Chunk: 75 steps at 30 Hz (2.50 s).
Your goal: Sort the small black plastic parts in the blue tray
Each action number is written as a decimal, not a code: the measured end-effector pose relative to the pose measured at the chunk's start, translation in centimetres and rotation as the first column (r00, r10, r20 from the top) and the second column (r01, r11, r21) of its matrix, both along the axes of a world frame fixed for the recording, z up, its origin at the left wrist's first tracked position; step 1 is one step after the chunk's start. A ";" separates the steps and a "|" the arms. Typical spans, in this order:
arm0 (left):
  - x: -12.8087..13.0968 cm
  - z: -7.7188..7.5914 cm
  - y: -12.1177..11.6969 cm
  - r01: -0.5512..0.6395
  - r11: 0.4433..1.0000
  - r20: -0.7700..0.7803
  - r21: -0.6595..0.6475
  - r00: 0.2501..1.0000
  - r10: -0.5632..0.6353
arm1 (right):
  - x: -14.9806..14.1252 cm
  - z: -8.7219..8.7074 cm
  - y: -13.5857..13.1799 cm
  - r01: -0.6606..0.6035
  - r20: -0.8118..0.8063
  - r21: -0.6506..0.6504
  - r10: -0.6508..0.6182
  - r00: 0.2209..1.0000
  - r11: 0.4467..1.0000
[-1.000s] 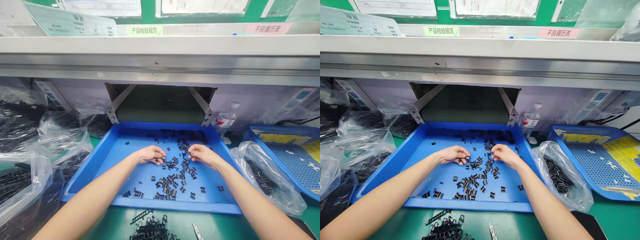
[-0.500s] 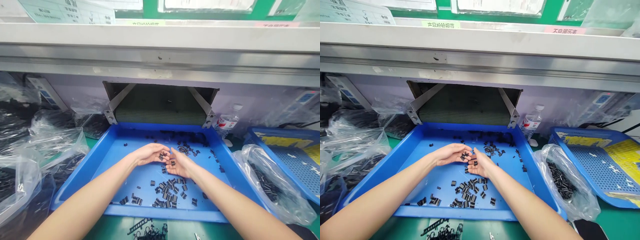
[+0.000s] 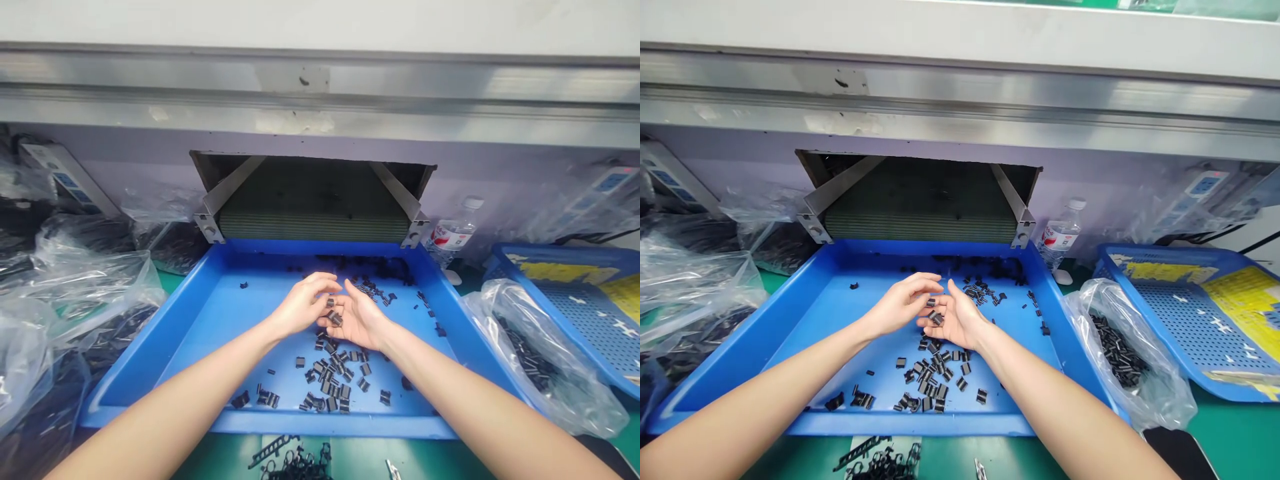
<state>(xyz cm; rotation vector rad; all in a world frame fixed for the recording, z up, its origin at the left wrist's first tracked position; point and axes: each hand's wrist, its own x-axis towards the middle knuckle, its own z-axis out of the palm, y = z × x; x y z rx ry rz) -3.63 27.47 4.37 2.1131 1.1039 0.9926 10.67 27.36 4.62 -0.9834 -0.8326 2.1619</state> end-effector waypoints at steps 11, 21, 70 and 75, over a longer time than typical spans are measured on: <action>-0.5 0.2 0.8 -0.084 0.995 -0.325 -0.051 0.944 0.063 | 1.9 0.6 1.9 0.081 0.435 0.454 -0.300 0.849 0.887; 0.1 -1.7 0.1 0.106 0.959 -0.466 -0.264 0.856 -0.223 | 3.5 0.8 2.2 -0.550 0.878 0.442 -0.215 0.428 0.709; -1.2 -1.3 0.3 0.175 0.834 -0.473 -0.523 0.754 -0.456 | 5.4 2.2 2.2 -0.636 0.818 0.464 -0.023 0.575 0.617; -1.2 -1.0 0.4 0.189 0.851 -0.476 -0.490 0.760 -0.442 | 4.9 2.4 1.4 -0.869 0.982 0.113 0.081 0.172 0.481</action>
